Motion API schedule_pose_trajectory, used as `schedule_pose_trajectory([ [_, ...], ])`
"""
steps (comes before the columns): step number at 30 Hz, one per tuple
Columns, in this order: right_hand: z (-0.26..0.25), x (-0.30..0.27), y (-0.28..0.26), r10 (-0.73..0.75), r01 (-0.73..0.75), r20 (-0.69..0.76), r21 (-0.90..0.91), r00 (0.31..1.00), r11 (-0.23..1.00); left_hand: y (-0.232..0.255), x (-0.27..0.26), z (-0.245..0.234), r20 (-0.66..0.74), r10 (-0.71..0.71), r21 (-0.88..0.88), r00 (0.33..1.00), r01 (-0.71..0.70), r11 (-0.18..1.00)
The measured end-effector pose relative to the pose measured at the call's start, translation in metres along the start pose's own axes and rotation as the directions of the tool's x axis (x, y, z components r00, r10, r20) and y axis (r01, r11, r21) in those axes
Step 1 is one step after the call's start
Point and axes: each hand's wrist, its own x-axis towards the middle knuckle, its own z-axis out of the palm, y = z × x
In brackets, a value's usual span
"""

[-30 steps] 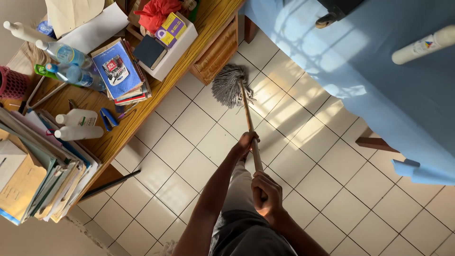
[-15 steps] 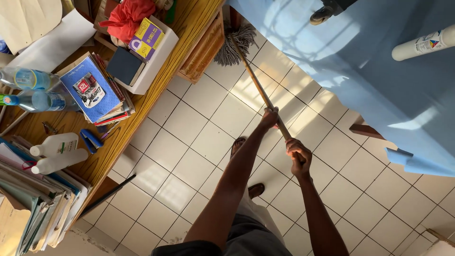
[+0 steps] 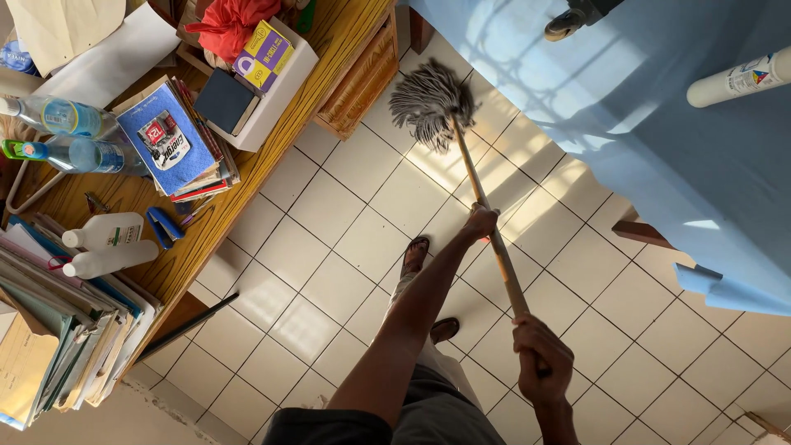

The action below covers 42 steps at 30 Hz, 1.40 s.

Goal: Mopping the tiled floor of a room and moving furniture to clean underneath.

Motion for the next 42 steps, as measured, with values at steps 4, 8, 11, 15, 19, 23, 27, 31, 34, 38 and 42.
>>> schedule_pose_trajectory([
  [4,0.006,0.004,-0.048,-0.044,0.049,0.040,-0.153,0.998,0.987,0.025,-0.031,-0.008,0.043,-0.130,0.044,0.991,0.128,0.991],
  [8,-0.003,0.020,-0.041,-0.158,0.152,-0.115,-0.065,0.981,0.986,0.011,-0.023,0.013,0.330,-0.212,-0.105,0.920,0.259,0.960],
  [11,-0.023,0.034,-0.024,-0.196,0.205,-0.292,-0.002,0.936,0.979,0.020,-0.023,0.029,0.348,-0.198,-0.284,0.916,0.304,0.909],
  [15,-0.067,0.045,0.011,-0.095,0.136,-0.426,0.067,0.900,0.988,0.029,-0.017,0.037,0.290,-0.154,-0.310,0.944,0.245,0.919],
  [19,-0.088,0.030,0.061,-0.063,0.138,-0.441,0.140,0.895,0.980,0.014,-0.005,0.014,0.220,-0.147,-0.285,0.964,0.208,0.936],
  [23,-0.060,0.015,0.098,-0.079,0.189,-0.371,0.270,0.925,0.944,-0.019,0.013,-0.036,0.086,-0.095,-0.231,0.992,0.113,0.966],
  [27,-0.006,0.012,0.124,0.009,0.119,-0.334,0.361,0.943,0.925,-0.060,0.030,-0.095,-0.104,-0.127,-0.335,0.987,0.085,0.938],
  [31,0.039,0.003,0.136,0.088,0.012,-0.179,0.490,0.980,0.872,-0.068,-0.004,-0.154,-0.210,-0.210,-0.393,0.955,0.114,0.912],
  [34,0.051,-0.009,0.141,0.121,-0.074,-0.048,0.562,0.991,0.824,-0.090,-0.021,-0.170,-0.246,-0.337,-0.322,0.909,0.251,0.913],
  [38,0.033,-0.028,0.135,0.211,-0.232,0.101,0.539,0.972,0.810,-0.129,-0.033,-0.152,-0.310,-0.312,-0.312,0.898,0.213,0.926],
  [42,-0.011,-0.035,0.106,0.129,-0.179,0.136,0.467,0.982,0.866,-0.133,-0.047,-0.111,-0.280,-0.425,-0.316,0.861,0.335,0.888],
])
